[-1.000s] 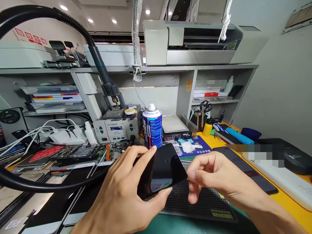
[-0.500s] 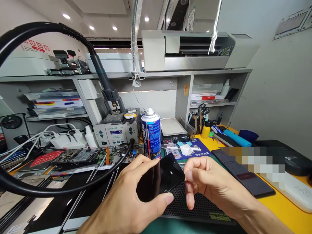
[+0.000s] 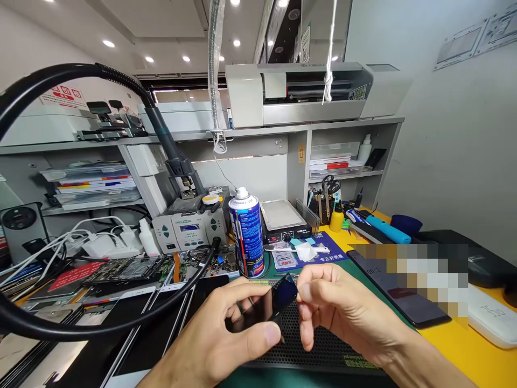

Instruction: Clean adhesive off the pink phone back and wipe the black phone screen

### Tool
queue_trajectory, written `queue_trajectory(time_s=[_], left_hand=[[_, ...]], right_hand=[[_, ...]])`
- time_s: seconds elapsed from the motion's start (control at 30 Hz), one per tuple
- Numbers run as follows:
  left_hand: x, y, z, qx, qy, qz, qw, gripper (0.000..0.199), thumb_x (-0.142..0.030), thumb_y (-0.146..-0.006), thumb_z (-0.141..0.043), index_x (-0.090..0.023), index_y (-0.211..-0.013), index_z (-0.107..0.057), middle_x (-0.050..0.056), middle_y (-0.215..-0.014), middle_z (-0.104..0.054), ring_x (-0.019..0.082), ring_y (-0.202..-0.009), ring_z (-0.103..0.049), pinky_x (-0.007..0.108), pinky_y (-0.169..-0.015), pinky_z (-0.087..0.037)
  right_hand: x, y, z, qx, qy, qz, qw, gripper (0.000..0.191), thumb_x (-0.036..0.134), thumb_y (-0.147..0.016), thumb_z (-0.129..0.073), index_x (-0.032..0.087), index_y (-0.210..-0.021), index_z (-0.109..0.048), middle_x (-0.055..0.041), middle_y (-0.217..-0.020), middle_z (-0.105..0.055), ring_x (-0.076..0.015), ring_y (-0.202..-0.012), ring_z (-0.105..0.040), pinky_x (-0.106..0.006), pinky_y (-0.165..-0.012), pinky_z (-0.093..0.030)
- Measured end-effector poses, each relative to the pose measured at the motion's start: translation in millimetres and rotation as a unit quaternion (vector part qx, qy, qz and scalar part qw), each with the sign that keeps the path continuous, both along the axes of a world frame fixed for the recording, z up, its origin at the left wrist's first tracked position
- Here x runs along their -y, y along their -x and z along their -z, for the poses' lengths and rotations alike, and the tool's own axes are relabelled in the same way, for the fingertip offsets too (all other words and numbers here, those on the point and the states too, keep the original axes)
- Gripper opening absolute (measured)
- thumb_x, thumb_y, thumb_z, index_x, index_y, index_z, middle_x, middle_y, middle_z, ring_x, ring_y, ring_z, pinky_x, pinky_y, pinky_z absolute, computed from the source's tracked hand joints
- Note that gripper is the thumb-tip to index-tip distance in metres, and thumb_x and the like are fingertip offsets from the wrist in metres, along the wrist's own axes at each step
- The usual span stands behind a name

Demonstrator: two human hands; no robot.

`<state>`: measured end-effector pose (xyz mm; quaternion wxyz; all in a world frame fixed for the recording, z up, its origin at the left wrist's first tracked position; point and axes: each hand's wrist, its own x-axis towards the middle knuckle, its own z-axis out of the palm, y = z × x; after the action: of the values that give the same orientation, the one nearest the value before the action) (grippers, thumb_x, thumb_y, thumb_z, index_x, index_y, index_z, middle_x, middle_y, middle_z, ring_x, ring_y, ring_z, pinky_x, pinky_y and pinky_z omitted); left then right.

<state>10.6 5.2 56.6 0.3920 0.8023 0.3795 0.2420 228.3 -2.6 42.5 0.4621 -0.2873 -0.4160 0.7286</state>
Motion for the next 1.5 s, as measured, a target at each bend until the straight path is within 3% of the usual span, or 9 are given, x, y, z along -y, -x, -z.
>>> queue_trajectory(time_s=[0.27, 0.67, 0.93, 1.5], left_hand=[[-2.9, -2.1, 0.6, 0.016, 0.043, -0.001, 0.999, 0.033, -0.053, -0.083, -0.057, -0.021, -0.086, -0.063, 0.002, -0.088, -0.056, 0.018, -0.082, -0.053, 0.030, -0.074, -0.048], [-0.5, -2.0, 3.6, -0.035, -0.086, -0.077, 0.993, 0.029, -0.039, -0.084, -0.064, -0.028, -0.111, -0.062, 0.000, -0.099, -0.057, 0.016, -0.086, -0.057, 0.029, -0.078, -0.048], [-1.1, 0.0, 8.8, -0.057, -0.137, -0.088, 0.985, 0.038, -0.040, -0.084, -0.065, -0.031, -0.119, -0.057, -0.001, -0.105, -0.058, 0.017, -0.094, -0.058, 0.030, -0.084, -0.050], [1.5, -1.4, -0.6, -0.078, -0.096, -0.082, 0.989, 0.034, -0.042, -0.083, -0.064, -0.025, -0.111, -0.060, 0.002, -0.104, -0.057, 0.019, -0.094, -0.058, 0.034, -0.088, -0.048]], right_hand=[[1.2, -1.1, -4.2, 0.010, -0.016, -0.002, 1.000, 0.019, 0.025, -0.078, -0.074, 0.012, -0.066, -0.066, -0.0011, -0.060, -0.067, -0.0159, -0.050, -0.069, -0.026, -0.055, -0.056], [-0.3, -12.7, -8.8, 0.085, -0.051, -0.024, 0.995, 0.025, 0.032, -0.080, -0.078, 0.009, -0.070, -0.074, -0.0055, -0.066, -0.071, -0.0156, -0.056, -0.071, -0.025, -0.059, -0.057], [-0.8, -13.9, -6.4, 0.096, -0.040, -0.019, 0.994, 0.026, 0.033, -0.076, -0.081, 0.009, -0.069, -0.073, -0.0062, -0.064, -0.072, -0.0169, -0.055, -0.071, -0.026, -0.057, -0.058], [0.9, -13.9, -6.1, 0.098, -0.036, -0.013, 0.994, 0.015, 0.022, -0.077, -0.075, 0.012, -0.069, -0.067, -0.0029, -0.065, -0.070, -0.0173, -0.055, -0.071, -0.026, -0.057, -0.055]])
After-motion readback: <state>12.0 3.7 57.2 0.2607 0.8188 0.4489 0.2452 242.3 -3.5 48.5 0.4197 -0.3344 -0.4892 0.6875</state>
